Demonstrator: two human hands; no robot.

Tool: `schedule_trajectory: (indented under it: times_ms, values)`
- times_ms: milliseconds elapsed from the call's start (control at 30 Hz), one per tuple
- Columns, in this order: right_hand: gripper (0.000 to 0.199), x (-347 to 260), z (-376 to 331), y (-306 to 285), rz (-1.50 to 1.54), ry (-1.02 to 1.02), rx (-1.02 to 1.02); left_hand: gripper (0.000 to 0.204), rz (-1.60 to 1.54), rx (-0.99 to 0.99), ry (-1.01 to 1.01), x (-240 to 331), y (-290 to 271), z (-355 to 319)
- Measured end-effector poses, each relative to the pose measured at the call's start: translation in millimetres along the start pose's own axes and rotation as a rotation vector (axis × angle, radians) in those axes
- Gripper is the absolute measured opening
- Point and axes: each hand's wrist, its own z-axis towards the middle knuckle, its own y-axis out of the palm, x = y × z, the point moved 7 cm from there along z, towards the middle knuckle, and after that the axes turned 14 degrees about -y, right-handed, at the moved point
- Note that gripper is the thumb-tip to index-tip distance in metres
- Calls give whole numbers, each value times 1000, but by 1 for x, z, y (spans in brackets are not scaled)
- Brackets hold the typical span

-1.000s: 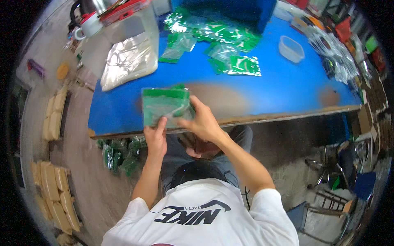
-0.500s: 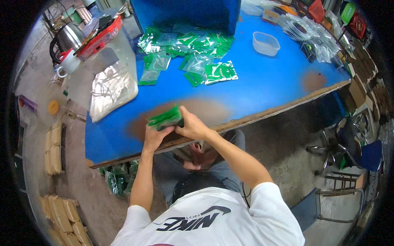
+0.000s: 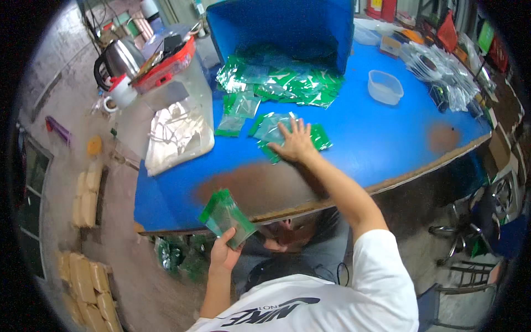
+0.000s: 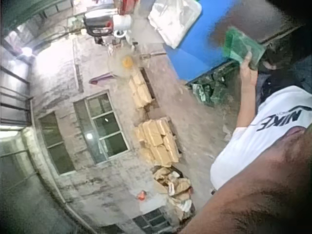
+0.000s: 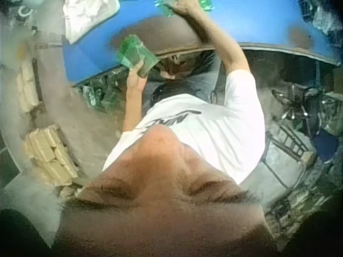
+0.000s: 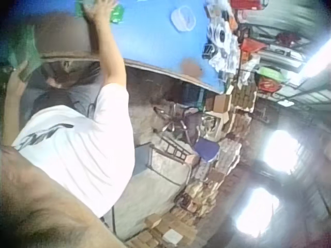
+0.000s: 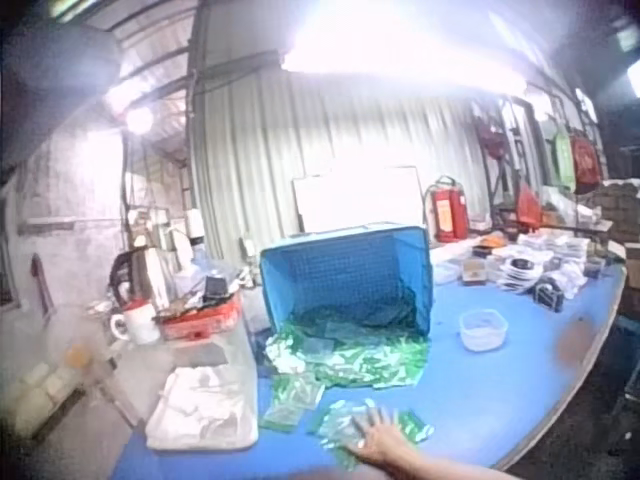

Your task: Counting and packing green plastic sheets into clear bags at a manufacturing workstation.

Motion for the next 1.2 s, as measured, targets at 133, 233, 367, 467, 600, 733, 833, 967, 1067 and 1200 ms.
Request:
schedule_trajectory:
  times_ms: [133, 233, 367, 467, 600, 733, 833, 967, 1067, 1200]
  values:
    - [89, -58, -26, -41, -102, -133, 345, 43, -5, -11, -68, -19, -13, 1]
    - [82, -53, -56, -39, 33, 85, 84, 44, 105, -18, 17, -11, -6, 0]
    - [41, -55, -80, -36, 49, -114, 85, 48, 39, -158, -228, -24, 9, -3]
    - [26, -85, -104, -91, 254, -182, 489, 52, -98, -331, -285, -38, 21, 0]
    - [29, -118, -154, -71, 1261, 285, 534, 67, -219, -575, -353, -46, 61, -2]
    - [26, -152, -171, -53, 1206, 124, 19, 53, -114, -251, -157, -35, 38, 8]
    - [33, -110, -139, -84, 756, -66, 289, 48, 214, -70, 149, -10, 24, 1]
    - [70, -73, -89, -44, -183, -205, -7, 52, 441, 88, 454, 1, 1, -16]
    - [89, -125, -118, -40, -54, -488, -84, 55, 378, 66, 387, 3, -27, -31]
    - [46, -144, -150, -39, 291, -690, -19, 52, 217, 50, 171, -6, -49, -39]
